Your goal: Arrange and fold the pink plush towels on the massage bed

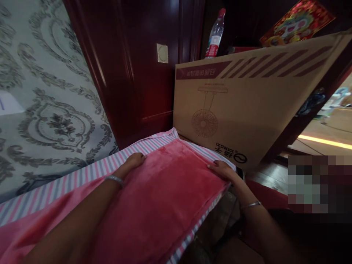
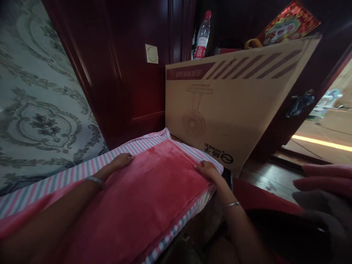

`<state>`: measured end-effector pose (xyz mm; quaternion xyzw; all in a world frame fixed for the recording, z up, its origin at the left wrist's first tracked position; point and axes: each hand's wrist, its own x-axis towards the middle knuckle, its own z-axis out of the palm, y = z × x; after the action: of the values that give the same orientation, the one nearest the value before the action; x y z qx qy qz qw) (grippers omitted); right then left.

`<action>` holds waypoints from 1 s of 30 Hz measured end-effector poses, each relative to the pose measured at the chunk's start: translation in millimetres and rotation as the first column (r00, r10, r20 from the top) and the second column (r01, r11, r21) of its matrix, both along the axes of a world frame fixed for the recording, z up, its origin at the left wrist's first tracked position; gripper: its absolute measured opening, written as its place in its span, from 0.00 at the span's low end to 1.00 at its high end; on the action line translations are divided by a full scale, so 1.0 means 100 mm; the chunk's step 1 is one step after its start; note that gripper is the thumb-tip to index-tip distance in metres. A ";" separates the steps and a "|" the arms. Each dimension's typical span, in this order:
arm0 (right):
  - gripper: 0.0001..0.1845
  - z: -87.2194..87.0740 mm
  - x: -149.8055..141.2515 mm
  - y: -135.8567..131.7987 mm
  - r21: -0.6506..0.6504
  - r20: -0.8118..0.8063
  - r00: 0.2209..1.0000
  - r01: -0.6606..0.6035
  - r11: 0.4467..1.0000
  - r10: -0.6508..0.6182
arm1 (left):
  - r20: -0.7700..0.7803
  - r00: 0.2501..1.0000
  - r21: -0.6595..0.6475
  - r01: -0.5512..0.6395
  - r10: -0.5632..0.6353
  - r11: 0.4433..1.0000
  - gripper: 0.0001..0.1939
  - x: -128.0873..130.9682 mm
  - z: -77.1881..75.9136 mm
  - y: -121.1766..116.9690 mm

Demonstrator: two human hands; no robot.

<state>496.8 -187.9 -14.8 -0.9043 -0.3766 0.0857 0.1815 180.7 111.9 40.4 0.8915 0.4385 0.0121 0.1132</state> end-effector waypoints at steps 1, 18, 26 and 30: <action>0.21 -0.02 0.01 -0.01 -0.016 -0.013 1.000 -0.017 1.000 0.017 | 0.016 1.000 -0.014 0.025 -0.025 1.000 0.22 0.19 -0.01 0.03; 0.17 0.23 0.35 0.50 0.177 0.097 0.976 0.176 0.968 -0.195 | 0.281 0.959 0.224 -0.099 0.033 0.969 0.17 1.51 0.13 0.17; 0.22 -0.22 0.28 0.63 0.036 0.174 0.957 0.230 0.973 -0.233 | 0.186 0.980 0.162 -0.096 0.065 0.982 0.17 1.54 -0.44 0.36; 0.23 -0.20 0.31 0.60 -0.008 0.183 0.958 0.225 0.974 -0.219 | 0.136 0.991 0.121 -0.013 -0.003 0.993 0.23 1.49 -0.36 0.39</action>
<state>527.3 -127.4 -35.1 -0.9474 -0.2864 -0.0122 0.1421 330.2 151.0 3.9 0.8928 0.4305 0.0997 0.0880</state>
